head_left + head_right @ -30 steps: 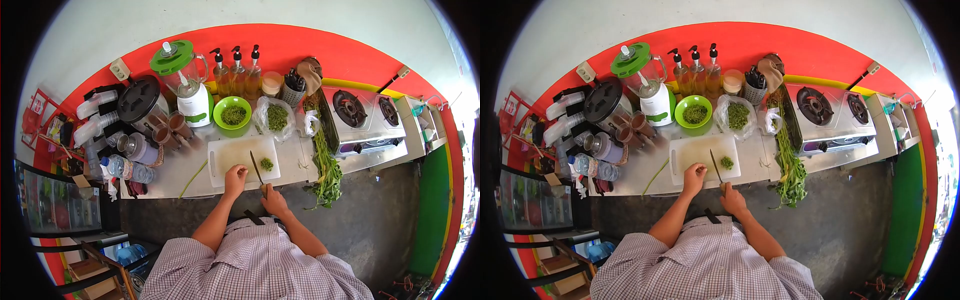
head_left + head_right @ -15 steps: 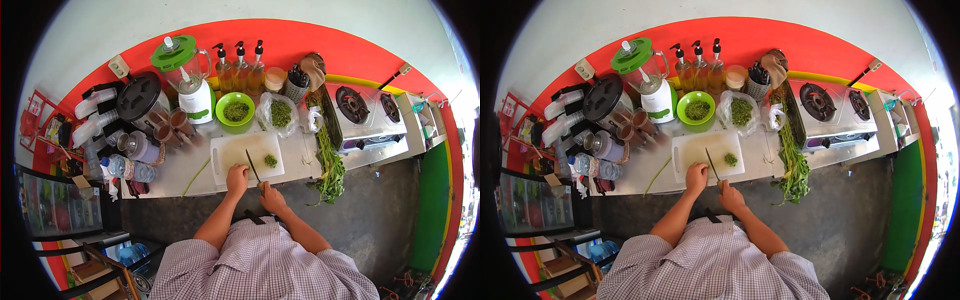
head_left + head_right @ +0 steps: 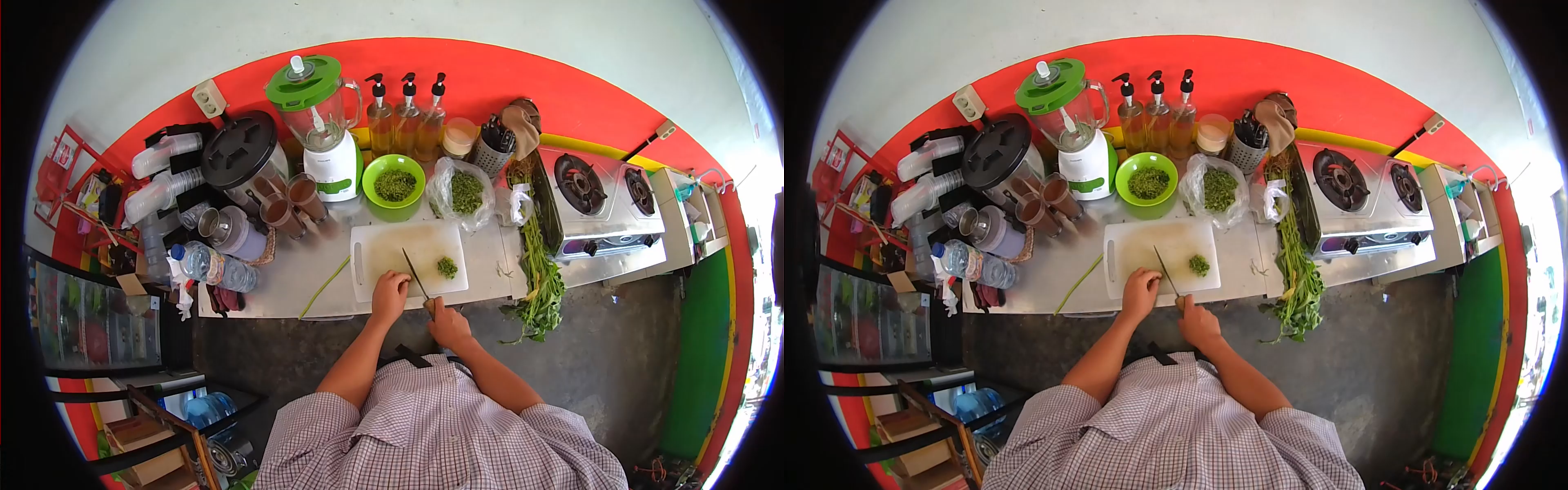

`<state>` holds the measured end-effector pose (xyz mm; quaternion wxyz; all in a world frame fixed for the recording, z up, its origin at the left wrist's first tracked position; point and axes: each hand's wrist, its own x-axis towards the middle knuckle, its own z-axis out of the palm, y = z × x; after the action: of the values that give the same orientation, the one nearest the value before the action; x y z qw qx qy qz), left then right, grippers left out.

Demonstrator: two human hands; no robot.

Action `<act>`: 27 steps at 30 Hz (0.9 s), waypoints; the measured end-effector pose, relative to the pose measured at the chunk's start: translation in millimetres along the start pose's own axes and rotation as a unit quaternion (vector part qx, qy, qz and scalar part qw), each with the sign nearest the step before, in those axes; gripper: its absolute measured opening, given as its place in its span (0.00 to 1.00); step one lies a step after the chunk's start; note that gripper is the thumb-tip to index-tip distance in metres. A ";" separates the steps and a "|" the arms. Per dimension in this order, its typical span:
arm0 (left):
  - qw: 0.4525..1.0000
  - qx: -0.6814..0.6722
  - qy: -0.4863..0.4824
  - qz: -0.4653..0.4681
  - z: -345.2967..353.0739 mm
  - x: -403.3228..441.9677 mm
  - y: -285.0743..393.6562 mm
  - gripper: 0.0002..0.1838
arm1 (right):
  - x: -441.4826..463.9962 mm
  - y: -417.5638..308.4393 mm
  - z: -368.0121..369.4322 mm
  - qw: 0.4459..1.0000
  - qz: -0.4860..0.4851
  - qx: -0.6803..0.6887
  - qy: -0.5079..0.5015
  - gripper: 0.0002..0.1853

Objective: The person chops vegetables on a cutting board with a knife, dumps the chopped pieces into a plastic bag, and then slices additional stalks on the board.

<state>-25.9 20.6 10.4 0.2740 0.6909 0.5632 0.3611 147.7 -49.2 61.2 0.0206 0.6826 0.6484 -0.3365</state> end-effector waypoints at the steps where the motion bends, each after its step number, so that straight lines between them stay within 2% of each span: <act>1: 1.000 -0.018 -0.002 -0.022 -0.2 0.4 0.4 0.10 | -0.7 0.5 -1.0 1.000 -0.001 -0.002 0.000 0.29; 7: 0.998 0.014 -0.035 -0.055 2.2 2.8 1.7 0.12 | -2.2 2.8 0.4 0.999 0.008 -0.023 -0.045 0.29; 10: 0.998 0.043 -0.015 -0.049 5.6 0.2 3.2 0.12 | -3.7 -0.5 -2.1 0.999 0.006 -0.021 -0.047 0.29; 17: 0.999 0.049 0.023 -0.004 9.9 3.4 8.8 0.07 | 4.6 4.3 8.3 1.000 0.015 0.009 0.005 0.31; 23: 0.999 0.020 -0.034 0.017 6.1 11.7 6.1 0.04 | -1.0 7.5 5.9 0.998 0.029 0.041 0.048 0.31; 25: 0.995 0.018 -0.072 0.060 2.4 15.5 6.9 0.05 | -1.9 7.1 6.9 0.998 0.018 0.049 0.048 0.30; 27: 0.995 -0.002 -0.092 0.029 0.4 19.8 7.8 0.06 | 0.3 4.2 9.5 0.998 0.005 0.052 0.020 0.30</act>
<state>-18.9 38.3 20.1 0.3154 0.7366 0.5148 0.3047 147.3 -54.0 52.0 -0.0263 0.6928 0.6268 -0.3556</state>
